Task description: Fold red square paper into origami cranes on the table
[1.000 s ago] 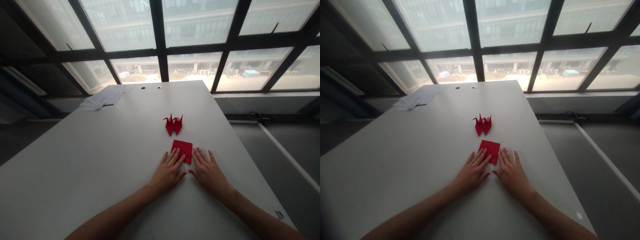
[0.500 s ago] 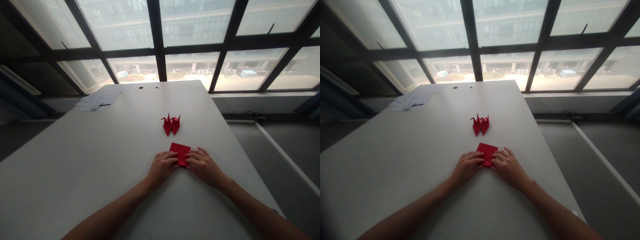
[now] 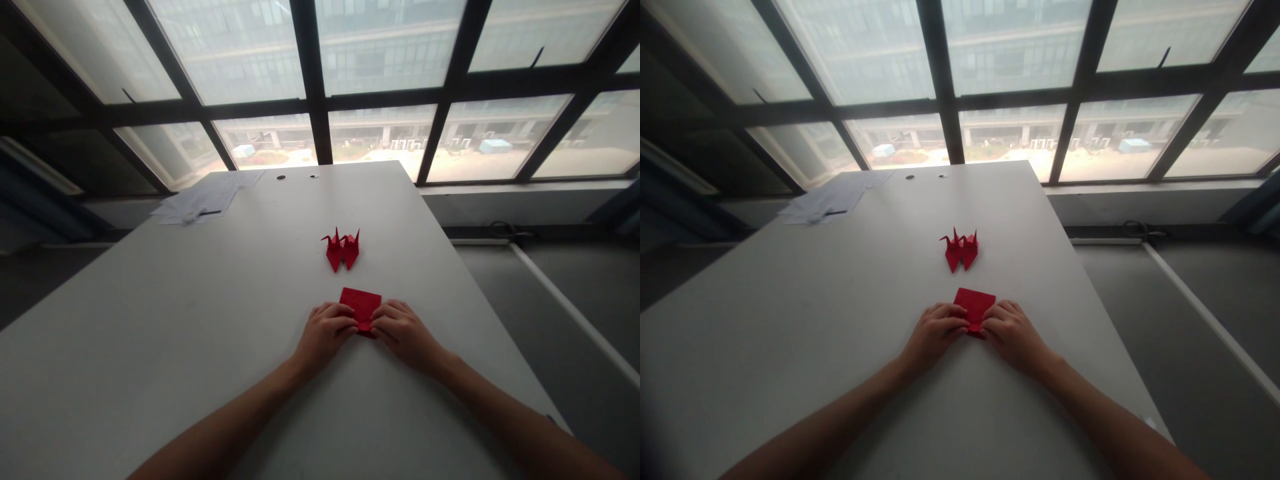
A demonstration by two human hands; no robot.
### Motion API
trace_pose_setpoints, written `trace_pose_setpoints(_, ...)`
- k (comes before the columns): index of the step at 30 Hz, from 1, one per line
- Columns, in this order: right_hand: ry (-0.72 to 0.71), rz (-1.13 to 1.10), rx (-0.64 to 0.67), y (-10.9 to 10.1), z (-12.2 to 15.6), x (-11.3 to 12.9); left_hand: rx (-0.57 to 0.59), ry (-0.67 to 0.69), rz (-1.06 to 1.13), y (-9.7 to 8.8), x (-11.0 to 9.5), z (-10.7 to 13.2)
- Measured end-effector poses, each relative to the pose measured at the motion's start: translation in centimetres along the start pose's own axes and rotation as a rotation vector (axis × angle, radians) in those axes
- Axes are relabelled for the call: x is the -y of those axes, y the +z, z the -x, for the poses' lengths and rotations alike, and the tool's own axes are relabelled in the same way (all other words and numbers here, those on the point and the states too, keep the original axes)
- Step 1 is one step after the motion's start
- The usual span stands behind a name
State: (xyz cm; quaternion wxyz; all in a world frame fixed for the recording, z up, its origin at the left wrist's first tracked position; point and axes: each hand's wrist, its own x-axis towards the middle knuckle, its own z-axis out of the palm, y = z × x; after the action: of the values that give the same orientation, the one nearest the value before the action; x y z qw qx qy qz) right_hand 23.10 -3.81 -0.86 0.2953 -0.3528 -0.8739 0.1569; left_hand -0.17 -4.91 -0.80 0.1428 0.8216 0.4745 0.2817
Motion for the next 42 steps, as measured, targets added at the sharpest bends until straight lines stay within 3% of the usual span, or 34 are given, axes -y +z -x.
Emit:
trace_pose_setpoints(8, 0.03, 0.03, -0.076, 0.4, -1.2, 0.1, -0.027, -0.05, 0.036, 0.2, 0.0, -0.1)
trace_pose_setpoints(15, 0.25, 0.115, -0.134, 0.7, -1.1, -0.5, -0.037, -0.11, 0.034, 0.0, -0.6, 0.1)
trace_pose_setpoints(22, 0.119, 0.153, -0.071, 0.8, -0.7, -0.1, 0.007, -0.048, -0.073, 0.0, -0.8, 0.3)
trace_pose_setpoints(26, 0.112, 0.17, -0.041, 0.8, -0.4, -0.2, 0.023, 0.039, -0.227, -0.4, -2.3, 0.6)
trace_pose_setpoints(30, 0.1, 0.218, -0.01, 0.3, -0.3, 0.2, 0.135, 0.142, -0.333, 0.1, -3.6, 1.5)
trace_pose_setpoints(34, 0.106, 0.266, -0.008, -0.1, -0.3, 1.2, 0.21, 0.128, -0.415, 1.0, -3.4, 2.5)
trace_pose_setpoints(42, 0.051, 0.218, 0.051, -0.2, -0.2, 1.0, 0.194, 0.039, -0.507, 1.3, -3.5, 2.9)
